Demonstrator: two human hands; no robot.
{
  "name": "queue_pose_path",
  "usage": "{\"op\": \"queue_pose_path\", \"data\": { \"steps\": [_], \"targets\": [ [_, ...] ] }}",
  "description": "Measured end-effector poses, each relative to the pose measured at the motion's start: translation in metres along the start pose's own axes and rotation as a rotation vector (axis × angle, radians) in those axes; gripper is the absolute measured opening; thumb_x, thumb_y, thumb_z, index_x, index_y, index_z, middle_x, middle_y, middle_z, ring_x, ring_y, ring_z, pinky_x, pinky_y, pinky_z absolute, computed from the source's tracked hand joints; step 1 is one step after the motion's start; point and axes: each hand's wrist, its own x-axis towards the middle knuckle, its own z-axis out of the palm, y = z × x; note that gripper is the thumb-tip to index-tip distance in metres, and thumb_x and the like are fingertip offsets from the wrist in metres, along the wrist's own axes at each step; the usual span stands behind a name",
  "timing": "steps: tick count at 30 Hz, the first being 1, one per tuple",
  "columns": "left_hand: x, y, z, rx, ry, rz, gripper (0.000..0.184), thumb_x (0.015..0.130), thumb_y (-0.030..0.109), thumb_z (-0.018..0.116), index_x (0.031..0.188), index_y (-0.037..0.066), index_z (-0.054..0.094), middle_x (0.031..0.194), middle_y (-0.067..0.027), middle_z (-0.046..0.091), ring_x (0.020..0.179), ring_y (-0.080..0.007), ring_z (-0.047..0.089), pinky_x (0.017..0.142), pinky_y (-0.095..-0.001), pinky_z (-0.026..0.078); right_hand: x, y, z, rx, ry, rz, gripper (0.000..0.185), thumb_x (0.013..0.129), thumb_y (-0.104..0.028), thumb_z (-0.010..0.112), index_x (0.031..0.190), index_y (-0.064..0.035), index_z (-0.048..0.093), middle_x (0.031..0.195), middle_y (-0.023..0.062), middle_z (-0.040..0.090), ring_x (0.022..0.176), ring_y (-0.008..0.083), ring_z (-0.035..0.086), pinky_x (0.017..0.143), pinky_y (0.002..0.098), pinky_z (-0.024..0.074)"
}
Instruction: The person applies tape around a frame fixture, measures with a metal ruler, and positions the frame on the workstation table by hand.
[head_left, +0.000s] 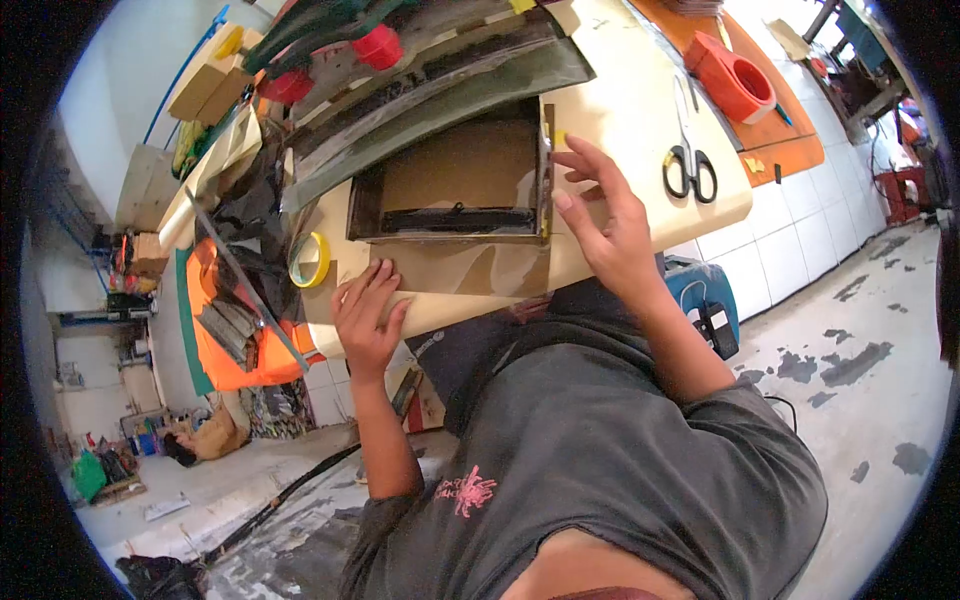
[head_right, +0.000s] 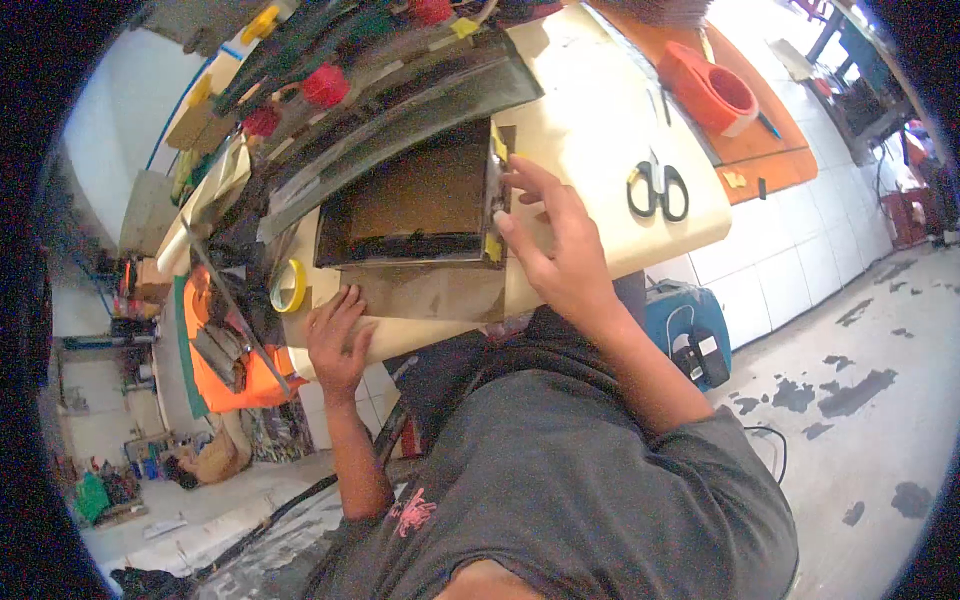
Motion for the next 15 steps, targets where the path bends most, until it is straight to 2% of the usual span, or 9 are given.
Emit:
{"op": "queue_pose_path", "data": {
  "steps": [1,5,7,8,10,13,15],
  "targets": [
    [0.000,0.002,0.000,-0.008,0.005,-0.018,0.031,0.091,0.024,0.079,0.117,0.006,0.078,0.132,-0.0084,0.077,0.133,-0.0273,0.067,0.112,-0.0441,0.041,0.000,-0.002,-0.003,-0.053,-0.045,-0.015,0.068,0.098,-0.023,0.076,0.158,-0.0078,0.048,0.138,0.0168,0.068,0.119,0.0305,0.064,0.102,0.0439,0.0511],
    [0.001,0.005,0.000,-0.031,0.031,-0.021,0.032,0.093,0.025,0.078,0.118,0.006,0.078,0.132,-0.0089,0.076,0.132,-0.0268,0.067,0.112,-0.0438,0.041,-0.004,-0.005,-0.009,-0.117,-0.112,-0.073,0.076,0.095,-0.029,0.080,0.158,-0.0029,0.046,0.143,0.0197,0.064,0.126,0.0344,0.061,0.108,0.0457,0.0485],
    [0.000,0.007,0.003,-0.062,0.075,-0.111,0.032,0.095,0.026,0.076,0.120,0.006,0.076,0.131,-0.0101,0.076,0.131,-0.0286,0.067,0.113,-0.0446,0.041,-0.006,-0.002,-0.011,-0.208,-0.151,-0.090,0.087,0.090,-0.038,0.084,0.158,-0.0003,0.044,0.149,0.0218,0.059,0.136,0.0385,0.056,0.116,0.0476,0.0427],
    [-0.001,0.008,0.005,-0.058,0.080,-0.120,0.032,0.095,0.026,0.076,0.120,0.006,0.076,0.131,-0.0101,0.076,0.131,-0.0286,0.067,0.113,-0.0446,0.041,-0.007,-0.004,-0.013,-0.205,-0.161,-0.095,0.087,0.090,-0.038,0.084,0.158,-0.0003,0.044,0.149,0.0218,0.059,0.136,0.0385,0.056,0.116,0.0476,0.0427],
    [-0.001,0.012,0.009,-0.100,0.209,-0.277,0.033,0.098,0.026,0.073,0.124,0.005,0.074,0.133,-0.0122,0.075,0.132,-0.0310,0.066,0.114,-0.0467,0.041,-0.008,-0.013,-0.020,-0.364,-0.180,-0.101,0.096,0.084,-0.045,0.087,0.158,-0.0003,0.044,0.154,0.0225,0.055,0.143,0.0411,0.050,0.122,0.0493,0.0370],
    [0.004,0.016,0.013,-0.100,0.242,-0.374,0.034,0.100,0.026,0.072,0.126,0.005,0.073,0.135,-0.0137,0.073,0.134,-0.0334,0.063,0.115,-0.0498,0.040,-0.009,-0.013,-0.028,-0.543,-0.261,-0.149,0.095,0.083,-0.049,0.086,0.155,-0.0001,0.048,0.158,0.0232,0.051,0.147,0.0424,0.046,0.125,0.0509,0.0336],
    [0.005,0.012,0.012,-0.042,0.179,-0.328,0.035,0.100,0.026,0.071,0.127,0.005,0.073,0.137,-0.0142,0.072,0.136,-0.0331,0.062,0.116,-0.0506,0.040,-0.012,-0.008,-0.030,-0.604,-0.300,-0.162,0.092,0.084,-0.050,0.084,0.153,0.0002,0.051,0.160,0.0228,0.050,0.149,0.0423,0.044,0.125,0.0513,0.0328]
  ]
}}
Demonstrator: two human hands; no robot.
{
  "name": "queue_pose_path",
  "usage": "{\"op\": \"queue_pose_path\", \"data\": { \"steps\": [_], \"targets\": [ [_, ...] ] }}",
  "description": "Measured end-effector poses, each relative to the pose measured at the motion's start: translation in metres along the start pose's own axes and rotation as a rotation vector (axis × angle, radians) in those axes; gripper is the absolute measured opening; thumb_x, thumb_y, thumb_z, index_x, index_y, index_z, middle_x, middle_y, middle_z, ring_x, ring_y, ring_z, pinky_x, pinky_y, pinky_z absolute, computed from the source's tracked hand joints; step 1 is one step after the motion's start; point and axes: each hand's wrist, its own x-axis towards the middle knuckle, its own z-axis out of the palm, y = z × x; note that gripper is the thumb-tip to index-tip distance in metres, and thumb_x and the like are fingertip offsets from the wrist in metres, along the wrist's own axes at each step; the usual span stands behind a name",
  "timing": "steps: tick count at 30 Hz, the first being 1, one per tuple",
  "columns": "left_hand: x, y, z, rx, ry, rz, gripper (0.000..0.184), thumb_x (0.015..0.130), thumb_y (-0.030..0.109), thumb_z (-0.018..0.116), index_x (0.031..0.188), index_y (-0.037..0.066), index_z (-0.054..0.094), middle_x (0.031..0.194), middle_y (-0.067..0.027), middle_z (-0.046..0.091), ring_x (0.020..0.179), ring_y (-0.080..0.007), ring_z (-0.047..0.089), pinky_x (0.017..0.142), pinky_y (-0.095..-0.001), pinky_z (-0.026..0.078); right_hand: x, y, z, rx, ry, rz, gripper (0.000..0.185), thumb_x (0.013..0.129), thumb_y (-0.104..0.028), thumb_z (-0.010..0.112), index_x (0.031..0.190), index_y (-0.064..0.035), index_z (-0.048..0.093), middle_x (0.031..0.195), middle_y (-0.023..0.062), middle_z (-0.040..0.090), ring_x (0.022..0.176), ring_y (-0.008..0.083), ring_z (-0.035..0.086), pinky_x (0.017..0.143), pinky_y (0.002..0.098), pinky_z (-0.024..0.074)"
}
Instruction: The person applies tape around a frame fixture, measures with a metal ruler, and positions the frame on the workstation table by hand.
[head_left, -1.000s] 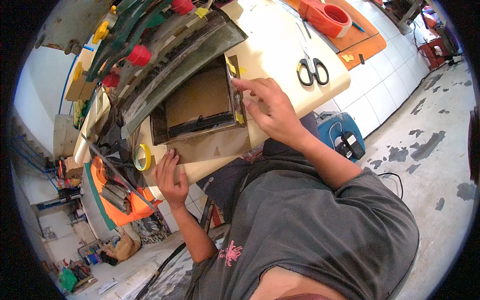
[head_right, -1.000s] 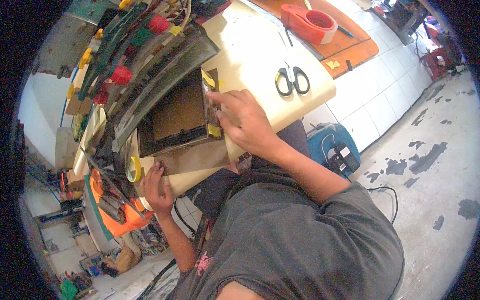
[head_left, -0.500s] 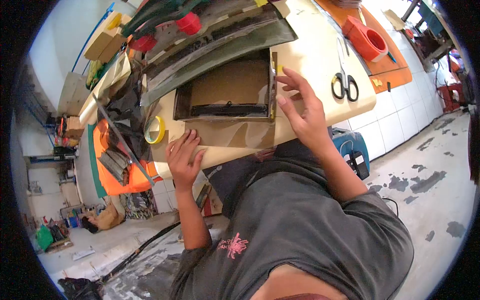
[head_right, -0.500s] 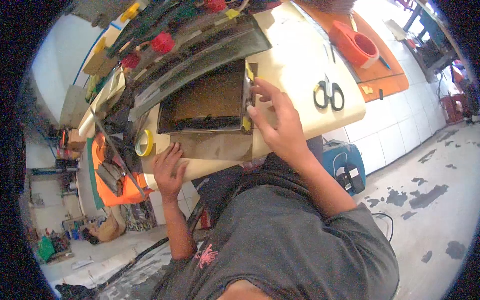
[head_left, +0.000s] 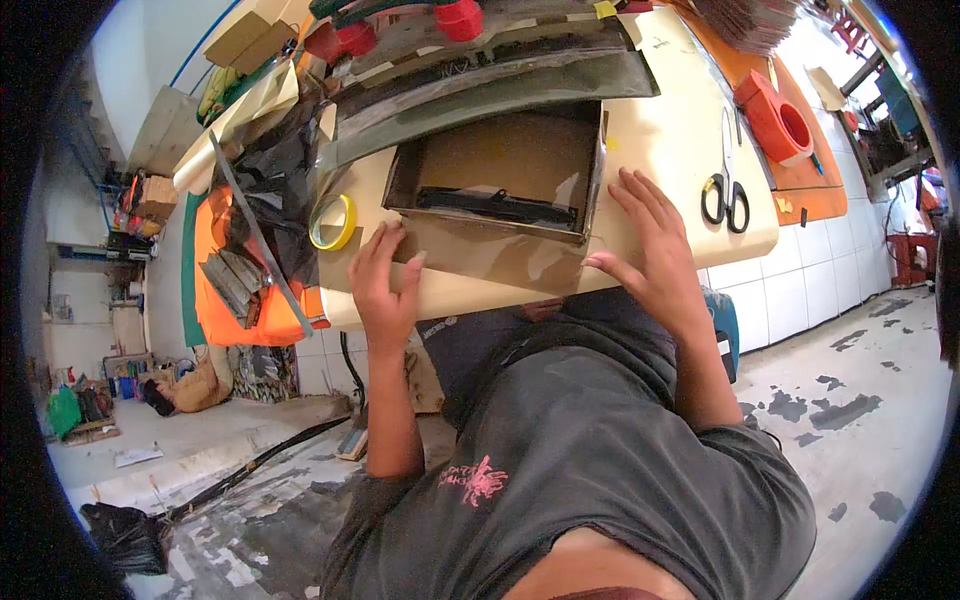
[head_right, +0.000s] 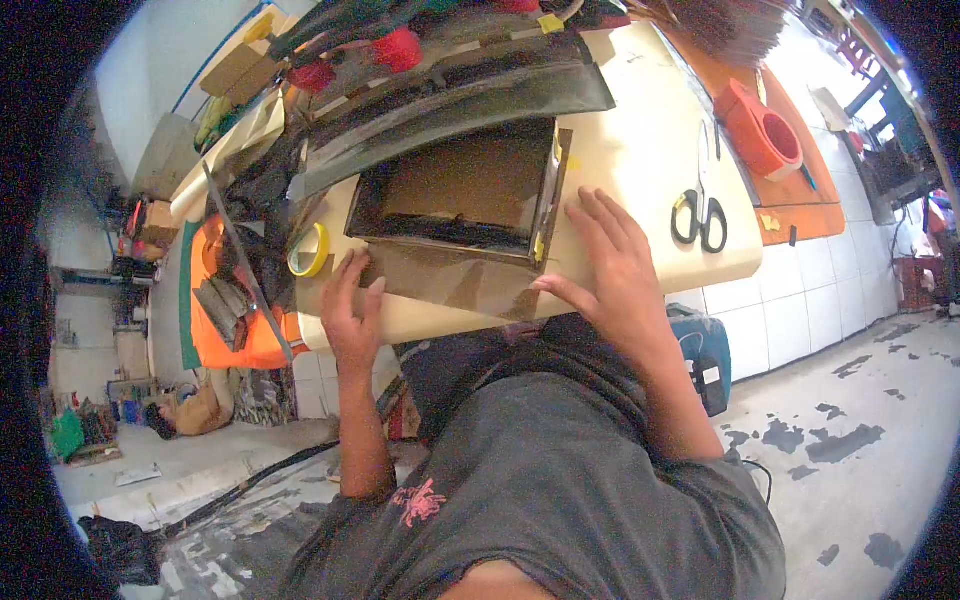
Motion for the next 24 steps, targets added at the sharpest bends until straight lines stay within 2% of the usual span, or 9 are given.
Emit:
{"op": "queue_pose_path", "data": {
  "steps": [1,7,14,19,20,23,24],
  "targets": [
    [0.000,-0.002,0.000,0.057,-0.059,0.057,0.036,0.100,0.026,0.071,0.129,0.005,0.072,0.139,-0.0147,0.071,0.138,-0.0327,0.061,0.117,-0.0513,0.039,0.000,0.002,0.001,-0.064,-0.033,-0.009,0.088,0.086,-0.052,0.082,0.151,0.0004,0.053,0.161,0.0224,0.049,0.151,0.0422,0.042,0.126,0.0517,0.0321],
    [-0.002,-0.003,0.000,0.055,-0.064,0.067,0.035,0.099,0.025,0.073,0.126,0.004,0.075,0.139,-0.0145,0.072,0.139,-0.0314,0.061,0.120,-0.0514,0.038,0.001,0.003,0.004,-0.141,-0.047,-0.058,0.083,0.092,-0.056,0.073,0.152,-0.0006,0.056,0.163,0.0168,0.050,0.155,0.0383,0.039,0.127,0.0535,0.0298],
    [-0.004,-0.003,0.000,0.081,-0.083,0.089,0.037,0.098,0.026,0.074,0.126,0.002,0.076,0.138,-0.0140,0.073,0.139,-0.0301,0.062,0.120,-0.0511,0.038,0.001,0.008,0.008,-0.203,-0.063,-0.075,0.079,0.095,-0.056,0.070,0.151,-0.0027,0.057,0.164,0.0128,0.050,0.155,0.0368,0.039,0.128,0.0534,0.0292],
    [-0.005,-0.006,-0.001,0.056,-0.102,0.091,0.038,0.099,0.025,0.072,0.130,0.004,0.075,0.142,-0.0136,0.071,0.140,-0.0293,0.061,0.122,-0.0512,0.037,0.004,0.014,0.007,-0.173,-0.048,-0.067,0.065,0.098,-0.049,0.069,0.150,-0.0102,0.061,0.161,0.0096,0.054,0.155,0.0356,0.040,0.126,0.0536,0.0310],
    [-0.006,-0.007,0.000,0.065,-0.111,0.083,0.039,0.100,0.025,0.071,0.134,0.006,0.073,0.145,-0.0135,0.069,0.141,-0.0293,0.060,0.124,-0.0513,0.035,0.004,0.016,0.008,-0.171,-0.025,-0.085,0.055,0.101,-0.041,0.067,0.148,-0.0115,0.063,0.159,0.0091,0.057,0.154,0.0354,0.042,0.126,0.0535,0.0323],
    [-0.007,-0.005,0.000,0.082,-0.116,0.069,0.040,0.100,0.024,0.070,0.135,0.006,0.073,0.145,-0.0137,0.069,0.142,-0.0296,0.060,0.124,-0.0512,0.035,0.005,0.020,0.009,-0.161,-0.027,-0.074,0.049,0.103,-0.034,0.065,0.146,-0.0108,0.064,0.157,0.0095,0.058,0.152,0.0359,0.044,0.125,0.0535,0.0329],
    [-0.006,-0.004,0.001,0.087,-0.086,0.094,0.035,0.098,0.021,0.073,0.128,0.003,0.075,0.141,-0.0134,0.071,0.139,-0.0298,0.062,0.121,-0.0507,0.037,0.005,0.017,0.008,-0.156,-0.011,-0.081,0.045,0.103,-0.028,0.065,0.144,-0.0089,0.065,0.155,0.0105,0.060,0.151,0.0348,0.046,0.125,0.0525,0.0336]
  ]
}}
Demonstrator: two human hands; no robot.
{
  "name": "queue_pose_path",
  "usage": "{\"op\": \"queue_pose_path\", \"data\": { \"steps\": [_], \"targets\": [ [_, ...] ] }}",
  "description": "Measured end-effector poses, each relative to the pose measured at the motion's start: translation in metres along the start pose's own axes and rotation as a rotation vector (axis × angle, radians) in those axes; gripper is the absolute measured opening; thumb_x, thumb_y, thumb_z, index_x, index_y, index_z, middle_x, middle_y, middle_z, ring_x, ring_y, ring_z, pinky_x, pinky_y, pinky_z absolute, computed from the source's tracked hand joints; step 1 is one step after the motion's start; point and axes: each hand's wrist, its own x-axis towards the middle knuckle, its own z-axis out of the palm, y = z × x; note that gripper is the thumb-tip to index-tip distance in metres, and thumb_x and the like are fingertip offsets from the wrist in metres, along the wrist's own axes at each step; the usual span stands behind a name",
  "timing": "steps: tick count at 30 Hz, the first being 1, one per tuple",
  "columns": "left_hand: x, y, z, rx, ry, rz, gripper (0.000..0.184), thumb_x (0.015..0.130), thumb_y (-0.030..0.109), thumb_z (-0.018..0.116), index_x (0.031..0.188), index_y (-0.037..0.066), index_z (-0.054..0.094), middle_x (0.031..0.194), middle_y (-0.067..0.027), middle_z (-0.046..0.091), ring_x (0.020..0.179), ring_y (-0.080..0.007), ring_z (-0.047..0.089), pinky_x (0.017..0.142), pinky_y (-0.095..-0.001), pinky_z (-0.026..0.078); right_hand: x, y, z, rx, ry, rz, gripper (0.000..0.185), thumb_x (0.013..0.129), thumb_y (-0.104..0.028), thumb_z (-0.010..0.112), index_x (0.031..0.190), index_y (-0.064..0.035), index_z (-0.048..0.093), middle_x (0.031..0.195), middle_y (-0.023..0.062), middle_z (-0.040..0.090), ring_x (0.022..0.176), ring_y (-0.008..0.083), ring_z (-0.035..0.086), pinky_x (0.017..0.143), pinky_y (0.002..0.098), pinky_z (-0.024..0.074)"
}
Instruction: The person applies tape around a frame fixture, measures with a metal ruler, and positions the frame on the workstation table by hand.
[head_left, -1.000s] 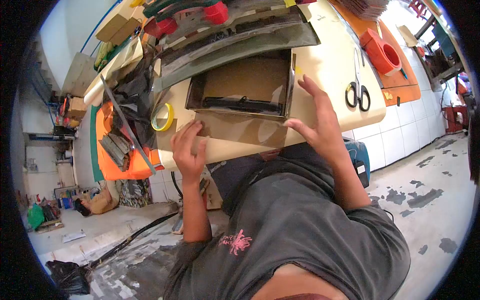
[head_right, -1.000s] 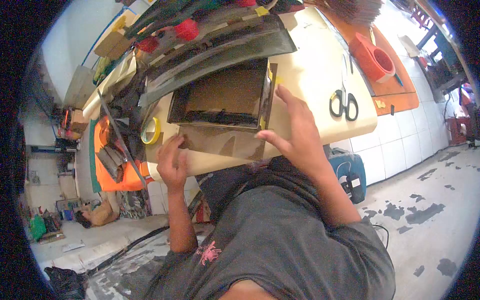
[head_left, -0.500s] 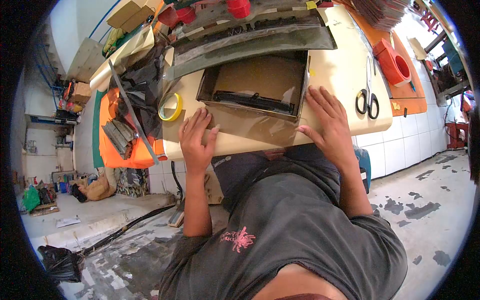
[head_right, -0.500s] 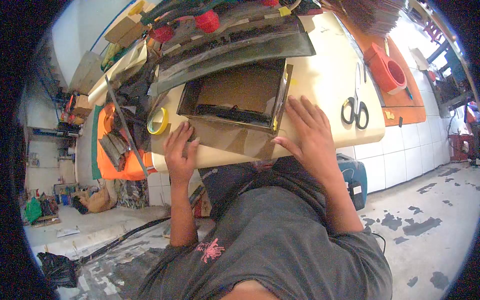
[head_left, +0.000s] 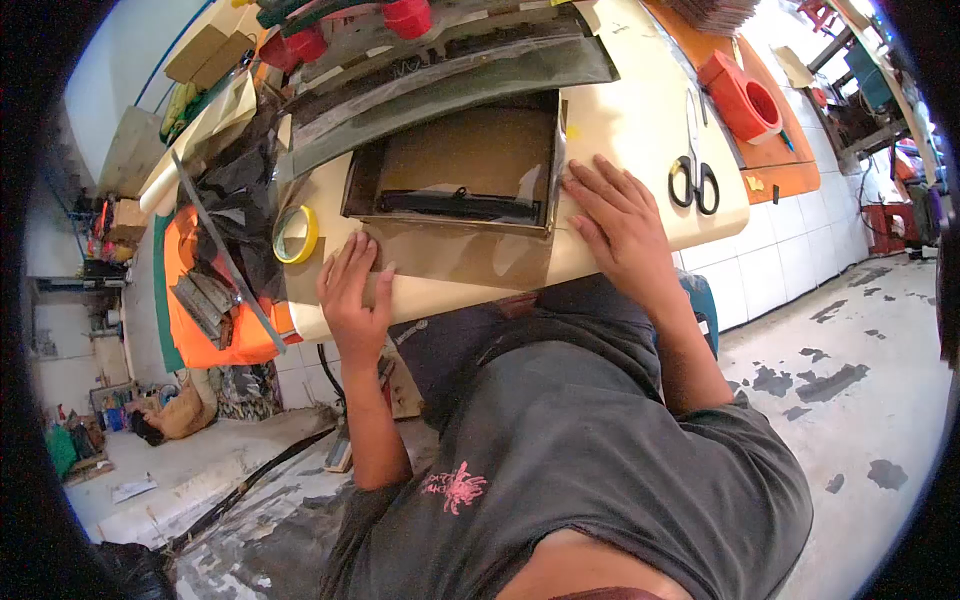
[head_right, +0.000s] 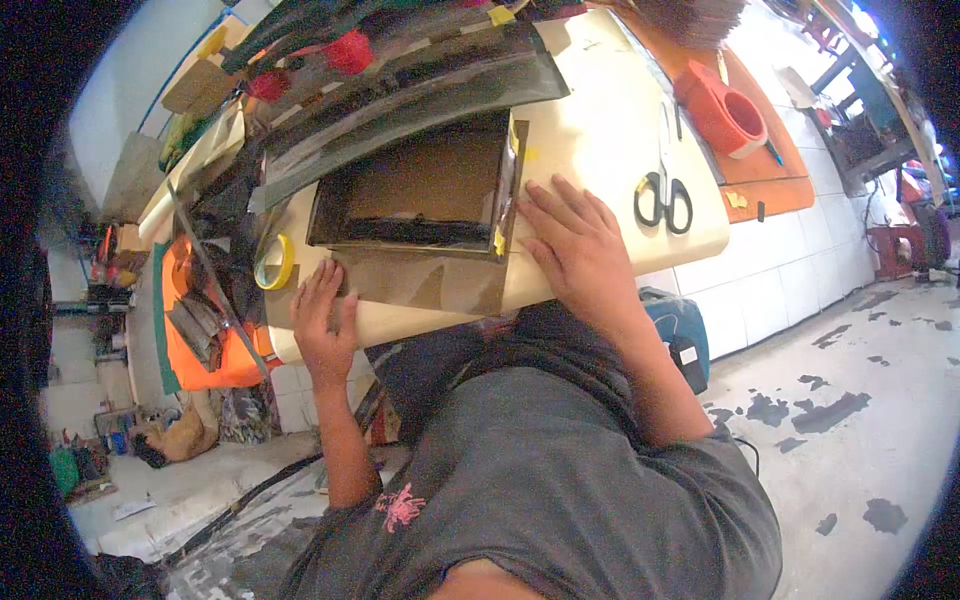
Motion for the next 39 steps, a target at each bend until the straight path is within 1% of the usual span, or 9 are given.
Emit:
{"op": "queue_pose_path", "data": {
  "steps": [7,9,13,17,21,24,28,34,39],
  "targets": [
    [-0.014,0.021,0.002,-0.047,-0.019,0.055,0.032,0.101,0.024,0.068,0.127,0.006,0.075,0.145,-0.0122,0.069,0.142,-0.0320,0.059,0.123,-0.0509,0.037,0.001,-0.002,-0.001,0.050,0.056,0.030,0.043,0.101,-0.022,0.067,0.141,-0.0055,0.066,0.152,0.0124,0.061,0.149,0.0323,0.049,0.124,0.0503,0.0351],
    [-0.016,0.029,0.005,-0.093,-0.066,0.166,0.032,0.101,0.024,0.068,0.129,0.008,0.074,0.147,-0.0124,0.068,0.142,-0.0314,0.058,0.123,-0.0512,0.037,0.002,-0.003,-0.001,0.027,0.068,0.022,0.043,0.100,-0.021,0.067,0.141,-0.0057,0.066,0.152,0.0123,0.062,0.148,0.0325,0.050,0.123,0.0502,0.0361],
    [-0.014,0.045,0.009,-0.128,-0.109,0.210,0.042,0.095,0.028,0.077,0.132,0.010,0.073,0.151,-0.0101,0.065,0.144,-0.0295,0.057,0.123,-0.0509,0.036,0.002,-0.002,0.002,0.014,0.079,0.019,0.043,0.099,-0.021,0.068,0.139,-0.0055,0.067,0.151,0.0119,0.062,0.147,0.0324,0.051,0.122,0.0504,0.0370],
    [-0.013,0.048,0.012,-0.130,-0.089,0.217,0.046,0.091,0.029,0.081,0.133,0.012,0.073,0.150,-0.0083,0.066,0.144,-0.0286,0.057,0.123,-0.0502,0.036,0.001,-0.001,0.005,0.036,0.145,0.029,0.040,0.096,-0.015,0.070,0.135,-0.0048,0.069,0.145,0.0131,0.066,0.142,0.0340,0.056,0.119,0.0503,0.0402],
    [-0.008,0.051,0.011,-0.122,-0.115,0.258,0.045,0.091,0.026,0.080,0.134,0.013,0.073,0.148,-0.0066,0.068,0.143,-0.0279,0.058,0.122,-0.0500,0.037,-0.004,0.002,0.010,0.186,0.253,0.083,0.035,0.093,-0.010,0.070,0.128,-0.0039,0.072,0.135,0.0140,0.071,0.133,0.0358,0.061,0.116,0.0498,0.0436],
    [-0.004,0.056,0.013,-0.141,-0.124,0.270,0.043,0.093,0.023,0.079,0.134,0.013,0.073,0.146,-0.0052,0.069,0.141,-0.0259,0.060,0.120,-0.0492,0.039,-0.004,0.000,0.005,0.196,0.227,0.048,0.031,0.093,-0.008,0.070,0.123,-0.0035,0.074,0.131,0.0136,0.073,0.131,0.0358,0.063,0.115,0.0497,0.0441],
    [-0.002,0.057,0.016,-0.141,-0.129,0.287,0.039,0.094,0.019,0.078,0.132,0.012,0.074,0.142,-0.0036,0.072,0.137,-0.0233,0.063,0.117,-0.0477,0.041,0.000,-0.003,0.001,0.163,0.201,0.001,0.031,0.092,-0.008,0.070,0.122,-0.0034,0.074,0.131,0.0137,0.073,0.131,0.0351,0.063,0.115,0.0497,0.0441],
    [0.001,0.057,0.015,-0.144,-0.120,0.299,0.038,0.094,0.020,0.078,0.131,0.011,0.075,0.141,-0.0036,0.072,0.136,-0.0231,0.063,0.116,-0.0469,0.042,0.014,-0.003,-0.005,0.148,0.198,0.050,0.033,0.093,-0.005,0.067,0.126,-0.0008,0.071,0.133,0.0175,0.071,0.128,0.0379,0.063,0.111,0.0472,0.0466],
    [0.001,0.058,0.016,-0.142,-0.110,0.295,0.037,0.094,0.020,0.078,0.130,0.011,0.075,0.141,-0.0032,0.072,0.135,-0.0228,0.064,0.114,-0.0465,0.042,0.039,0.017,0.002,0.030,0.235,0.041,0.032,0.094,-0.003,0.063,0.124,0.0018,0.070,0.128,0.0216,0.069,0.117,0.0418,0.062,0.102,0.0477,0.0504]
  ]
}}
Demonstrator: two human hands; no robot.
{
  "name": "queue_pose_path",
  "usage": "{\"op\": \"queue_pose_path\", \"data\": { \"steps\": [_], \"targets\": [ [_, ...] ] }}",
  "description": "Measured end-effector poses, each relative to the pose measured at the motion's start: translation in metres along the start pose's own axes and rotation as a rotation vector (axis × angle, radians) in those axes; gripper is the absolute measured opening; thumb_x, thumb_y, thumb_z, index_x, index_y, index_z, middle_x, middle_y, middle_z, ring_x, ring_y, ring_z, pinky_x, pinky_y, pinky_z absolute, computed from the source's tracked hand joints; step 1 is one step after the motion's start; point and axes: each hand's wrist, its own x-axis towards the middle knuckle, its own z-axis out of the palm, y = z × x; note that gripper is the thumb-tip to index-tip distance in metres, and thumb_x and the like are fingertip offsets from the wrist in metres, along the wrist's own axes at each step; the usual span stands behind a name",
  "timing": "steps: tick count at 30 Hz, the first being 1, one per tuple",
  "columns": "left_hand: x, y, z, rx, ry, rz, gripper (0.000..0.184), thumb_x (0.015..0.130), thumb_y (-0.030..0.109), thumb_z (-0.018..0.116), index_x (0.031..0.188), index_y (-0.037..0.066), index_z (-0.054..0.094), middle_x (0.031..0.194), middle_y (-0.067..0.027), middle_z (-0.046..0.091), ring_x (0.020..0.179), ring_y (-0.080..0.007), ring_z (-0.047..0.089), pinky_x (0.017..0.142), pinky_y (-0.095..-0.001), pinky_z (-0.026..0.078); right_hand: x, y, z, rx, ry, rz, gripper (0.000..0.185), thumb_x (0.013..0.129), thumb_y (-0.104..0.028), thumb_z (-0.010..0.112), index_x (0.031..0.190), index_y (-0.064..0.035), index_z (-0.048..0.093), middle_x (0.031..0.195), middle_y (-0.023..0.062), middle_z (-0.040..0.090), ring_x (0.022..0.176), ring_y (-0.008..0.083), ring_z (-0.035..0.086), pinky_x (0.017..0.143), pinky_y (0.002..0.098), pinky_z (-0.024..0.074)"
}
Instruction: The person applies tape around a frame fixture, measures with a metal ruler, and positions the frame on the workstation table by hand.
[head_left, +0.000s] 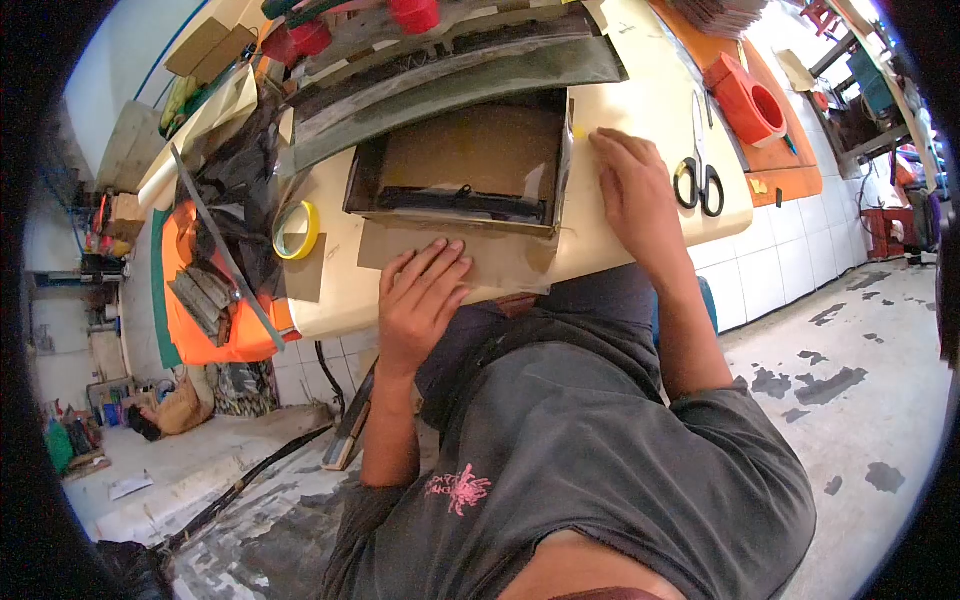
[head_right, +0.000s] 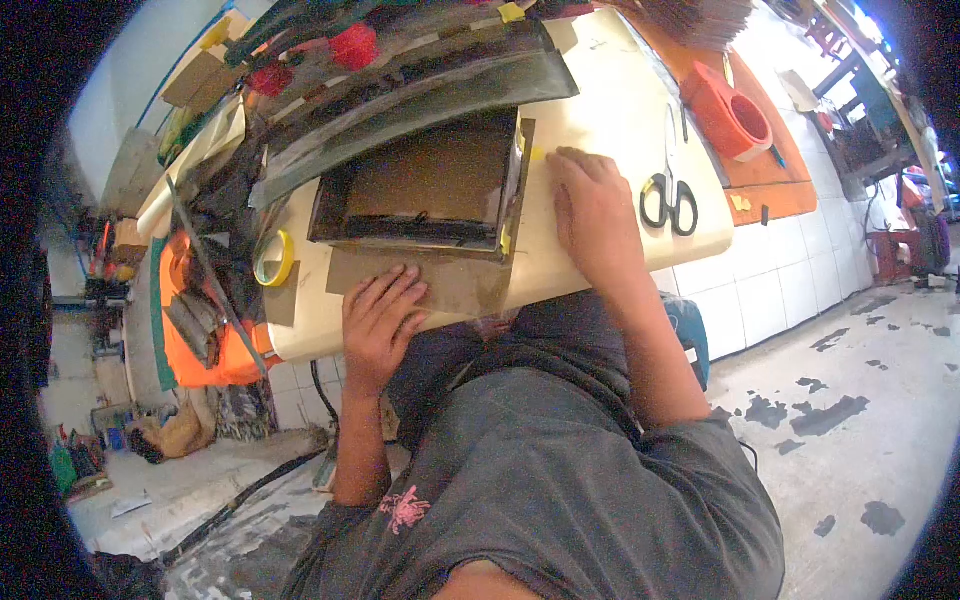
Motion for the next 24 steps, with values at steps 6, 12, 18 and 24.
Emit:
{"op": "queue_pose_path", "data": {
  "steps": [6,12,18,24],
  "targets": [
    [0.003,0.000,0.002,0.018,0.024,0.023,0.035,0.093,0.019,0.077,0.127,0.011,0.076,0.138,-0.0030,0.073,0.133,-0.0220,0.064,0.112,-0.0457,0.044,0.028,0.018,0.022,-0.077,0.009,0.130,0.035,0.095,-0.005,0.064,0.130,-0.0028,0.072,0.111,0.0193,0.065,0.104,0.0402,0.060,0.094,0.0504,0.0507],
    [0.003,-0.001,0.005,0.026,0.079,0.035,0.023,0.095,0.016,0.074,0.118,0.010,0.078,0.132,-0.0037,0.077,0.128,-0.0222,0.068,0.111,-0.0458,0.045,0.044,0.014,0.032,-0.122,-0.006,0.210,0.030,0.100,-0.013,0.065,0.127,-0.0097,0.076,0.105,0.0185,0.064,0.104,0.0383,0.060,0.096,0.0460,0.0482],
    [0.007,0.002,0.006,-0.002,0.097,0.032,0.019,0.096,0.010,0.072,0.113,0.008,0.078,0.129,-0.0053,0.077,0.126,-0.0224,0.070,0.109,-0.0451,0.047,0.047,0.016,0.028,-0.049,-0.056,0.239,0.027,0.098,-0.018,0.070,0.124,-0.0129,0.079,0.104,0.0189,0.064,0.103,0.0382,0.060,0.096,0.0464,0.0486],
    [0.009,0.002,0.006,-0.013,0.104,0.060,0.018,0.093,0.008,0.073,0.110,0.004,0.077,0.127,-0.0063,0.077,0.124,-0.0218,0.070,0.104,-0.0433,0.049,0.050,0.022,0.039,-0.126,-0.022,0.224,0.031,0.096,-0.020,0.073,0.126,-0.0147,0.079,0.105,0.0195,0.065,0.103,0.0399,0.061,0.096,0.0474,0.0491]
  ]
}}
